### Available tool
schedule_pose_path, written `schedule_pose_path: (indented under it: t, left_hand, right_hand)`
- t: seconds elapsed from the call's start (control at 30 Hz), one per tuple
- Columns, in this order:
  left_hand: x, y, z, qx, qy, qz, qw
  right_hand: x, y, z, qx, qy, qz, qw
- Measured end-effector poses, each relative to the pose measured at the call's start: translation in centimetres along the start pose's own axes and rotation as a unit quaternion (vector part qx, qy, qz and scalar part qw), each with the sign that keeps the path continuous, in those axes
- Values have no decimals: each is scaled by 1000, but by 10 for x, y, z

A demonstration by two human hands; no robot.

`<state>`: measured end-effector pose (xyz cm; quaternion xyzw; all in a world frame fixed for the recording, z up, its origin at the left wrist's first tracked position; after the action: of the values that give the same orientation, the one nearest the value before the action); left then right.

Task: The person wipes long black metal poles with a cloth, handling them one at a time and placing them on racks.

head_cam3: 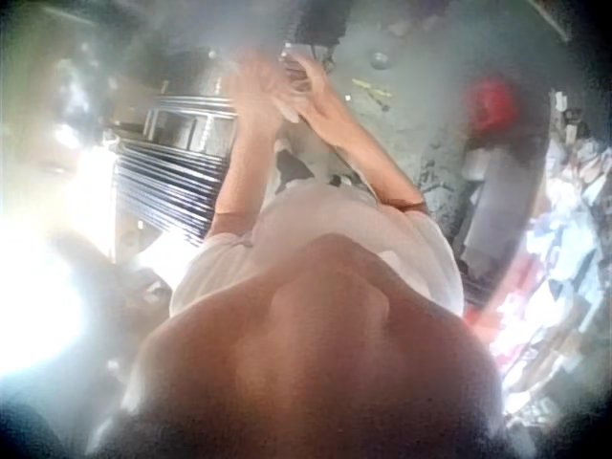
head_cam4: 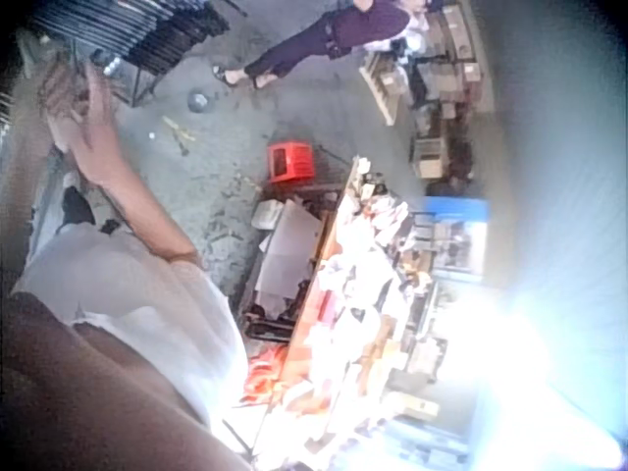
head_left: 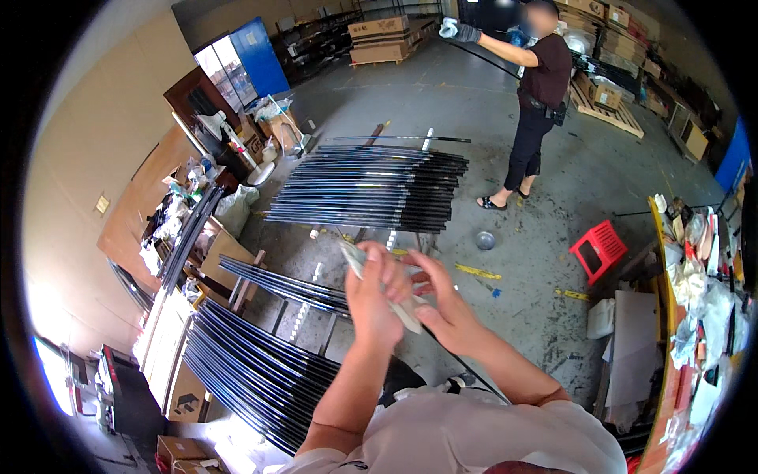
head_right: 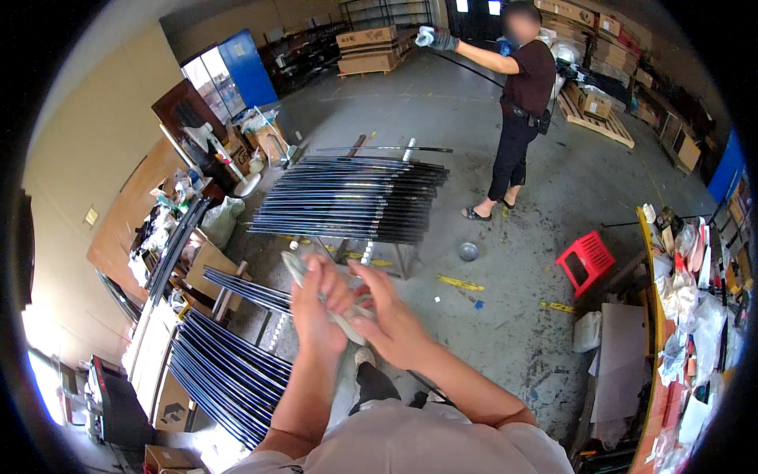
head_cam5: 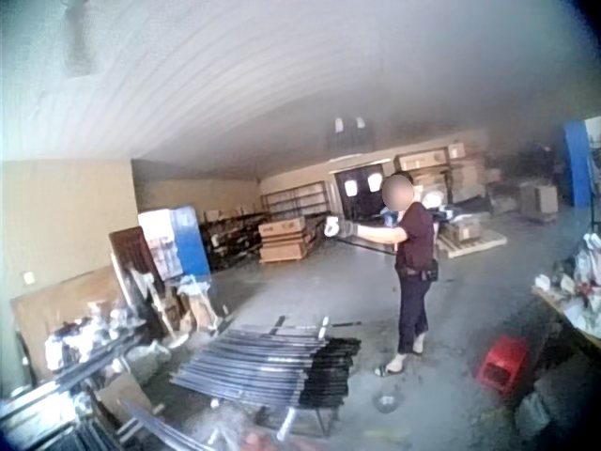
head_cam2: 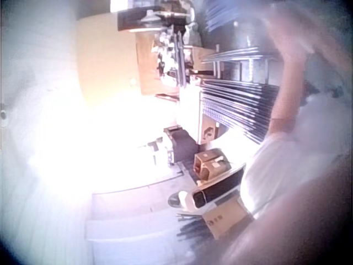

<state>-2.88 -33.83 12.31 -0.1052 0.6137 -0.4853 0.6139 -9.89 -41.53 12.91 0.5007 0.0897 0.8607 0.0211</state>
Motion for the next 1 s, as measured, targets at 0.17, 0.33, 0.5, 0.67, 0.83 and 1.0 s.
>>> schedule_pose_path:
  t: [0.17, 0.33, 0.5, 0.67, 0.83, 1.0]
  left_hand:
    - [24, 0, -27, -98, -2, 54, 994]
    - [-14, 3, -15, -32, -39, 28, 998]
    - [-70, -9, 0, -7, -124, -37, 992]
    - [-57, -5, 3, 26, -139, -53, 988]
    - [-28, -9, -5, 19, -111, -22, 993]
    - [0, 0, -17, -8, -69, 82, 994]
  right_hand:
    - [19, -7, 23, -13, 67, -117, 991]
    - [14, -10, 16, 29, -51, -55, 997]
    - [-24, -42, -26, 145, -167, 74, 973]
    - [-37, -44, -43, 69, -194, 157, 966]
    - [-38, -24, -45, -16, -130, 201, 971]
    - [-16, -8, -30, -35, -87, 61, 994]
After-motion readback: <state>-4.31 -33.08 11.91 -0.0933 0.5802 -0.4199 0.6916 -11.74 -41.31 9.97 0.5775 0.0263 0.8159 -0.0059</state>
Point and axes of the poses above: each hand's wrist, its own z-axis towards the middle knuckle, its own y-axis out of the back of the hand, x = y × z, the point moved 9 cm from there along z, towards the middle knuckle, and after that the axes turned 10 degrees about x, right-handed, at the moved point
